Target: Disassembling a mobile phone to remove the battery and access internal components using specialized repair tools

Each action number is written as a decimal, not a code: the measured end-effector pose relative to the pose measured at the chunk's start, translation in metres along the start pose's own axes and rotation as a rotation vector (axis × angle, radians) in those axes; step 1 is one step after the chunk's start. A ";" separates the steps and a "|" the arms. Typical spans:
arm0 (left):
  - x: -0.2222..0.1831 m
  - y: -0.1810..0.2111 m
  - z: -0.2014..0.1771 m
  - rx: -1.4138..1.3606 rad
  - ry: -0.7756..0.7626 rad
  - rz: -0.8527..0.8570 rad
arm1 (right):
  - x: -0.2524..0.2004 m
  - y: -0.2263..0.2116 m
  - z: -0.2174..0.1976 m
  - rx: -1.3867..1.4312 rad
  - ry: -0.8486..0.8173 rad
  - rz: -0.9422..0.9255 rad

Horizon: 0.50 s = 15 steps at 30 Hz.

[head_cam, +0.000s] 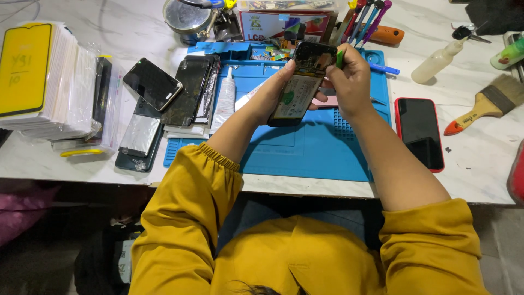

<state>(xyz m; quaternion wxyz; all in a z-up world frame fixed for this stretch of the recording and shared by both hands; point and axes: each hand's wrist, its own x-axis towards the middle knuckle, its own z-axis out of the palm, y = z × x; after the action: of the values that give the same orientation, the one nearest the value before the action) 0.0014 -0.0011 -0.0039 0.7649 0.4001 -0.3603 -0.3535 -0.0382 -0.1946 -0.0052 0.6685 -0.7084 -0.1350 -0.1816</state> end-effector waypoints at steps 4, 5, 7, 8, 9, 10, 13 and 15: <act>0.001 -0.003 -0.003 -0.029 -0.006 -0.015 | 0.001 0.000 0.000 0.022 -0.019 -0.022; 0.001 -0.003 -0.003 -0.032 -0.006 -0.021 | 0.001 0.001 0.000 0.020 -0.015 -0.013; 0.002 -0.003 -0.003 -0.030 -0.012 -0.021 | 0.001 -0.001 0.000 0.019 -0.016 -0.011; 0.001 -0.004 -0.004 -0.029 -0.019 -0.021 | 0.001 -0.001 0.000 0.017 -0.018 -0.007; 0.002 -0.004 -0.004 -0.030 -0.019 -0.022 | 0.001 -0.001 0.000 0.017 -0.017 -0.007; 0.002 -0.005 -0.005 -0.026 -0.020 -0.018 | 0.001 0.000 0.000 0.018 -0.019 -0.005; 0.001 -0.003 -0.003 -0.010 -0.021 -0.010 | 0.002 -0.001 0.000 0.010 -0.026 -0.003; 0.001 -0.001 -0.002 0.001 -0.019 -0.006 | 0.001 -0.002 0.000 0.001 -0.031 -0.002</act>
<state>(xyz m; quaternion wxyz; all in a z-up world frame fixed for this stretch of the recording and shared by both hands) 0.0032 -0.0017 -0.0058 0.7601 0.3982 -0.3668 -0.3593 -0.0378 -0.1942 -0.0028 0.6667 -0.7106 -0.1462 -0.1709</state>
